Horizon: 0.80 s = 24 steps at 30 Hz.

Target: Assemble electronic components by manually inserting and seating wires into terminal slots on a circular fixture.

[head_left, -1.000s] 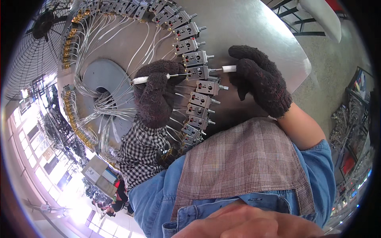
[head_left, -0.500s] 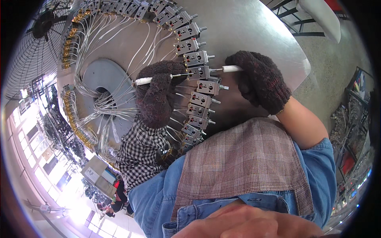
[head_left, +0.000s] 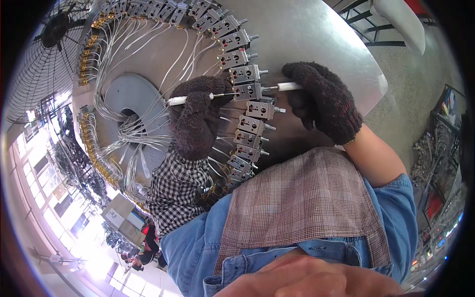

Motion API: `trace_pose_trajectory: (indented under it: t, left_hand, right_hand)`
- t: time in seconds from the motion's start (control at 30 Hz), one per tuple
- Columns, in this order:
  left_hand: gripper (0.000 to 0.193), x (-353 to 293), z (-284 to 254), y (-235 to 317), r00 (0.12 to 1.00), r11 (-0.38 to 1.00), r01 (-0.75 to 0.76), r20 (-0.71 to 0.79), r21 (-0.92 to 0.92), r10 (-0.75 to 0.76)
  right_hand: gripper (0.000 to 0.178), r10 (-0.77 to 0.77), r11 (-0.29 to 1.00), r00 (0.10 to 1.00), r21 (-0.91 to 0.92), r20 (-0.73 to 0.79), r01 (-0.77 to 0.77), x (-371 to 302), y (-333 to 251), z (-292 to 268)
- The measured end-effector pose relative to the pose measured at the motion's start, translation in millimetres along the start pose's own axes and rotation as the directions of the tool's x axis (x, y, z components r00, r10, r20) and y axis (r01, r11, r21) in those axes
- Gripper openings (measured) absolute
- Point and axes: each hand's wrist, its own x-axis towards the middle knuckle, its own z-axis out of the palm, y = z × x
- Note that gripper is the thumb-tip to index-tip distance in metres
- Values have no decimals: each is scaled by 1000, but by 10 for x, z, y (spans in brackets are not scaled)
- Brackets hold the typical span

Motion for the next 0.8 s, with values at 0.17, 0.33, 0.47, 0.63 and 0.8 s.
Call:
trace_pose_trajectory:
  t: [0.17, 0.33, 0.47, 0.63, 0.8]
  left_hand:
    - [27, -16, 40, 0, 999, 999, -5, -49, 47, 8]
    - [24, -8, 45, 21, 1000, 997, 24, -19, 73, -23]
    - [24, -26, 65, 32, 1000, 994, 17, -15, 109, -15]
    - [25, -12, 105, 48, 999, 996, 29, -22, 90, -27]
    - [27, 22, 0, 18, 999, 999, 1, 32, 35, -2]
  right_hand:
    - [36, -289, 957, 952, -20, -98, 288, -7, 120, 66]
    - [33, -180, 978, 980, -120, -82, 169, -12, 24, 51]
    - [31, -29, 990, 995, -143, -95, 15, 7, -28, 38]
    - [31, -25, 991, 996, -132, -83, 14, -12, -40, 25]
    - [31, -33, 997, 996, -70, -84, 27, -5, -40, 51]
